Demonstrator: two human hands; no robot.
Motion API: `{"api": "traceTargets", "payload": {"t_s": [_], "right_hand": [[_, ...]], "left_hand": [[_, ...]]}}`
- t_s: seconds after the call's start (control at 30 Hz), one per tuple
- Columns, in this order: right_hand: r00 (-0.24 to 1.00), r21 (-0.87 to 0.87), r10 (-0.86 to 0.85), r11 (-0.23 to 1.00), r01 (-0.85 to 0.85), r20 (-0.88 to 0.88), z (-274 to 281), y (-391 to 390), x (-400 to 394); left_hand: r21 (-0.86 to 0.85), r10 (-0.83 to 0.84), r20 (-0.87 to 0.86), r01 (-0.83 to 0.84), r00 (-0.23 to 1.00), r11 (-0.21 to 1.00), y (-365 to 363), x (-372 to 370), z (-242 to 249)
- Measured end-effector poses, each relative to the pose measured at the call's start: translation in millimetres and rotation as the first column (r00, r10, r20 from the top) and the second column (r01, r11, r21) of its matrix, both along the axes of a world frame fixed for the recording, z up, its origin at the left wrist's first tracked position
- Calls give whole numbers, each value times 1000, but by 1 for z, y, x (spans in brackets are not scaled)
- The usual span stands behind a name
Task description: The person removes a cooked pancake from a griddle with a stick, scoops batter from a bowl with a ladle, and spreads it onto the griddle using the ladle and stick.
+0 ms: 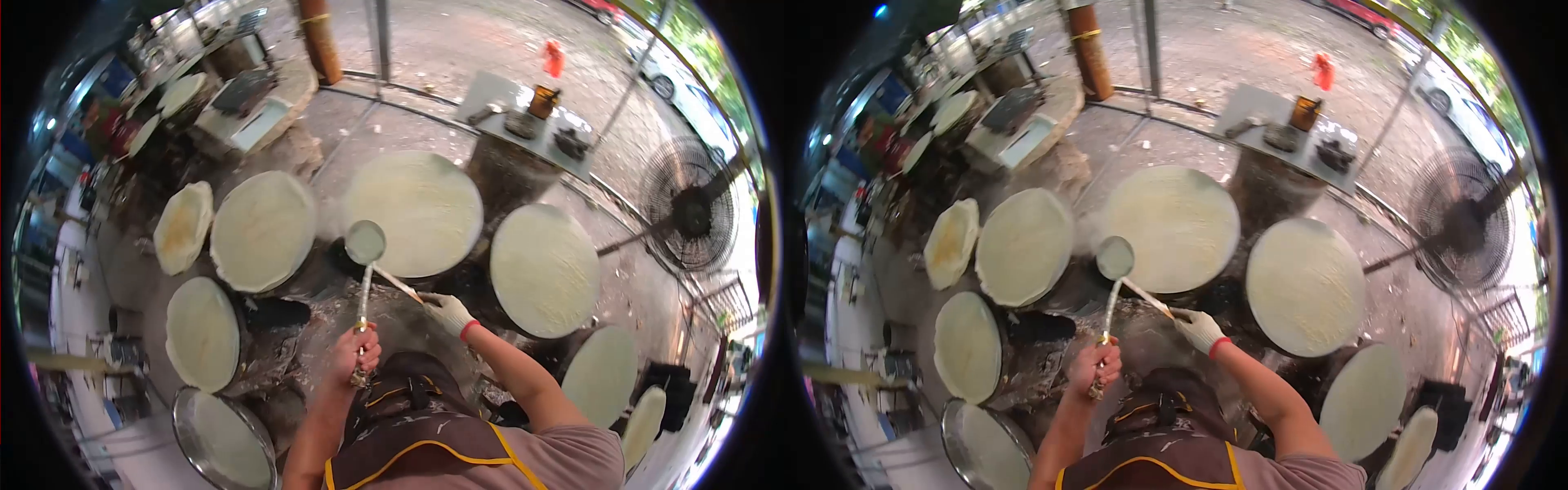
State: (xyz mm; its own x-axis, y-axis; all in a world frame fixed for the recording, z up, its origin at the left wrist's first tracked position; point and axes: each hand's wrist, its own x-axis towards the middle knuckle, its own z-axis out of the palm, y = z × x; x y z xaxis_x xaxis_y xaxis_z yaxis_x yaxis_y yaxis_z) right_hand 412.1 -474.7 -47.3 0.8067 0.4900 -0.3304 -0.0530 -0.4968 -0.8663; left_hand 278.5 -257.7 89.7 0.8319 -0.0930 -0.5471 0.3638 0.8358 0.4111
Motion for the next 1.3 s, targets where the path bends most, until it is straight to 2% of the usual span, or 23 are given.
{"api": "traceTargets", "payload": {"t_s": [0.03, 0.1, 0.13, 0.23, 0.33, 0.43, 0.5, 0.53, 0.57, 0.6, 0.63, 0.67, 0.73, 0.83, 0.9, 0.93, 0.97, 1.07, 1.1, 1.17, 1.2, 1.23, 1.3], "right_hand": [[996, 51, 93, 994, -93, 3, -3, 9, -4], [951, 151, -81, 980, 131, -299, 6, 31, -25], [878, 152, -147, 959, 240, -454, 10, 45, -36], [826, 36, -206, 964, 264, -525, -1, 100, -63], [819, 4, -113, 990, 140, -562, 7, 179, -90], [910, -17, 15, 1000, -25, -413, 23, 293, -112], [933, 35, 284, 958, -284, -221, 13, 379, -112], [949, 5, 302, 953, -303, -87, 13, 425, -113], [932, -116, 362, 925, -361, -13, 6, 471, -109], [925, -6, 340, 939, -344, 171, -7, 507, -106], [932, -217, 323, 933, -285, 164, 3, 541, -103], [931, -274, 289, 935, -225, 222, 10, 564, -105], [958, -315, 201, 940, -129, 205, -2, 596, -111], [939, -366, 300, 903, -223, 167, -7, 602, -141], [952, -347, 280, 911, -222, 124, -12, 608, -146], [958, -334, 266, 917, -218, 103, -10, 613, -147], [983, -199, 174, 963, -182, -54, -7, 618, -145], [957, 191, 125, 979, -75, -261, -12, 642, -147], [936, 243, 120, 969, -38, -331, 43, 637, -161], [914, 273, 54, 960, 64, -403, 71, 631, -171], [897, 284, 27, 952, 111, -441, 74, 629, -175], [911, 279, 74, 959, 47, -407, 52, 623, -167], [878, 412, 41, 893, 182, -478, 27, 614, -166]], "left_hand": [[-16, 35, -10, -35, 999, 999, 4, -11, 1], [-7, 114, -42, -114, 993, 993, 20, -36, 9], [-28, 158, -26, -158, 987, 987, 33, -53, 8], [-56, 283, -5, -283, 959, 958, 75, -106, 1], [-68, 460, -40, -462, 887, 884, 126, -164, -3], [61, 595, -71, -591, 801, 804, 187, -223, -10], [133, 671, -114, -658, 733, 741, 221, -267, -15], [159, 708, -130, -690, 694, 706, 240, -289, -17], [189, 741, -140, -717, 657, 671, 258, -307, -20], [189, 777, -147, -754, 612, 629, 272, -324, -17], [188, 810, -156, -787, 566, 587, 284, -339, -11], [189, 839, -165, -818, 519, 543, 294, -353, -9], [226, 881, -137, -852, 453, 473, 310, -382, -14], [219, 929, -136, -904, 344, 367, 325, -408, -12], [192, 947, -141, -931, 288, 312, 329, -420, -13], [177, 952, -137, -939, 274, 296, 332, -426, -16], [163, 956, -132, -946, 262, 282, 335, -430, -18], [125, 964, -148, -963, 220, 239, 338, -432, -14], [131, 966, -142, -963, 218, 236, 338, -431, -11], [143, 971, -123, -964, 207, 224, 337, -426, -7], [152, 973, -114, -964, 202, 218, 334, -424, -6], [164, 975, -107, -963, 197, 212, 330, -422, -7], [177, 980, -96, -966, 175, 190, 321, -415, -4]]}}
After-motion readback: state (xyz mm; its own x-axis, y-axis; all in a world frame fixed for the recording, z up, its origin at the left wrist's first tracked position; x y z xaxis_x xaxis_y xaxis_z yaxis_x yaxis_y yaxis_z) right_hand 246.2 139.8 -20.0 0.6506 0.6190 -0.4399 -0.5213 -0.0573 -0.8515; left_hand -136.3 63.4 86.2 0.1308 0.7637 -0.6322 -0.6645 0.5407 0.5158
